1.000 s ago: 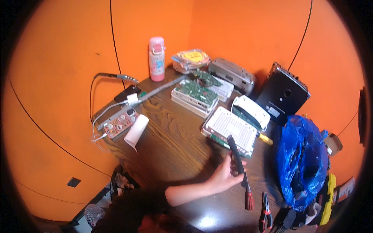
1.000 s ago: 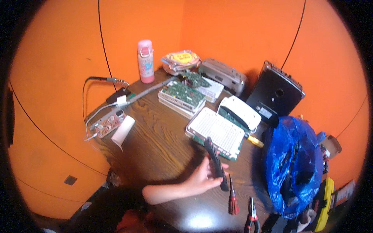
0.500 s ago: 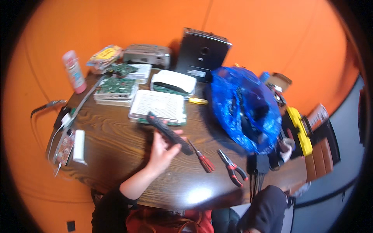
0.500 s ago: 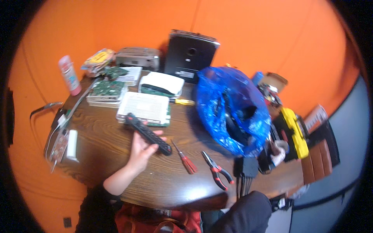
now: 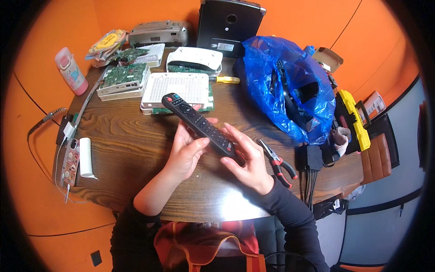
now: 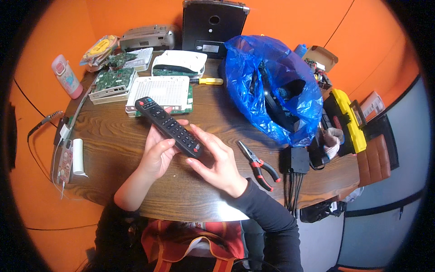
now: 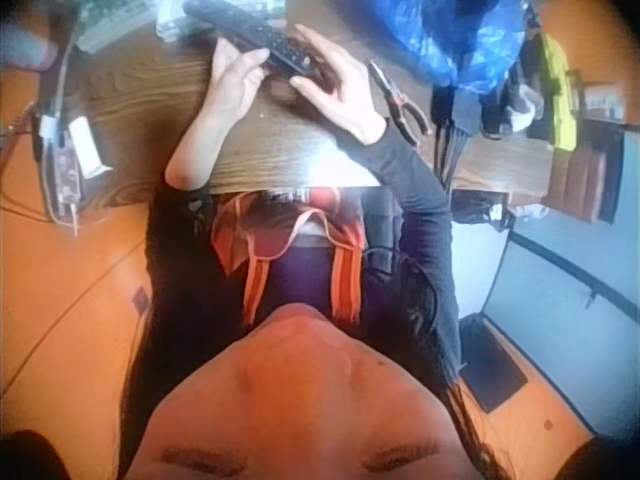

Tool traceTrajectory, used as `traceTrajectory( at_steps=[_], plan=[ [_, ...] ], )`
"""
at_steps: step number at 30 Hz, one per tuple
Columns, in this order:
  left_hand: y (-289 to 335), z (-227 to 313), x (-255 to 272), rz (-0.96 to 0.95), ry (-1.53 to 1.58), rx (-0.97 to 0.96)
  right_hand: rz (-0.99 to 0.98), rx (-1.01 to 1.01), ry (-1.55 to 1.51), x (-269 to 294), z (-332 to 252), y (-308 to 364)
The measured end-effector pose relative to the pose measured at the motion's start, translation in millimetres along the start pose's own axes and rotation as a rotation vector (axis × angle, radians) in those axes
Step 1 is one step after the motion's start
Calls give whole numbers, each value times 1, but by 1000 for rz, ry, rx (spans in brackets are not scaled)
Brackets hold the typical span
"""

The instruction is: The person uses a screwdriver to pry open the battery cover and then the main casing of a black remote control. They remove the battery cover, then carefully separate the two halves of the remote's shell to expose the internal circuit board.

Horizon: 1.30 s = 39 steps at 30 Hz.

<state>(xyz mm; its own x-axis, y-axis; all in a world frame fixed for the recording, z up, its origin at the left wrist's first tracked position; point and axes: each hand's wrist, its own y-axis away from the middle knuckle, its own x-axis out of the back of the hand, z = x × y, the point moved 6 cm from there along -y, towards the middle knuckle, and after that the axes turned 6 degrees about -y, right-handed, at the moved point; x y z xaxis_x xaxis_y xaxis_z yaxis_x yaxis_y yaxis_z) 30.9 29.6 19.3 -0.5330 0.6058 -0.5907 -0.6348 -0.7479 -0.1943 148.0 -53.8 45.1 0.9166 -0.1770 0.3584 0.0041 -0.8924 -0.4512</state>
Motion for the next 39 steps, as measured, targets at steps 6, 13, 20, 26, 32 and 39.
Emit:
traceTrajectory(
  at_steps=[6, 13, 20, 26, 32, 39],
  plan=[
    [2, -11, -3, -23, -161, -58, 162, -200, -288, -1, 23, 12],
    [1, -11, -1, 2, -349, -27, 11, -390, -437, -1, 29, 12],
    [-4, 4, 0, -9, -293, 64, 7, -547, -746, -1, 26, 14],
    [-3, 9, -3, -9, -247, 59, 52, -370, -359, 12, 20, 10],
    [-7, 27, 23, 246, -102, -73, 60, -70, 614, 21, 16, 4],
    [-6, 18, 28, 274, -38, -86, -27, -215, 643, 10, 40, 12]
  ],
)
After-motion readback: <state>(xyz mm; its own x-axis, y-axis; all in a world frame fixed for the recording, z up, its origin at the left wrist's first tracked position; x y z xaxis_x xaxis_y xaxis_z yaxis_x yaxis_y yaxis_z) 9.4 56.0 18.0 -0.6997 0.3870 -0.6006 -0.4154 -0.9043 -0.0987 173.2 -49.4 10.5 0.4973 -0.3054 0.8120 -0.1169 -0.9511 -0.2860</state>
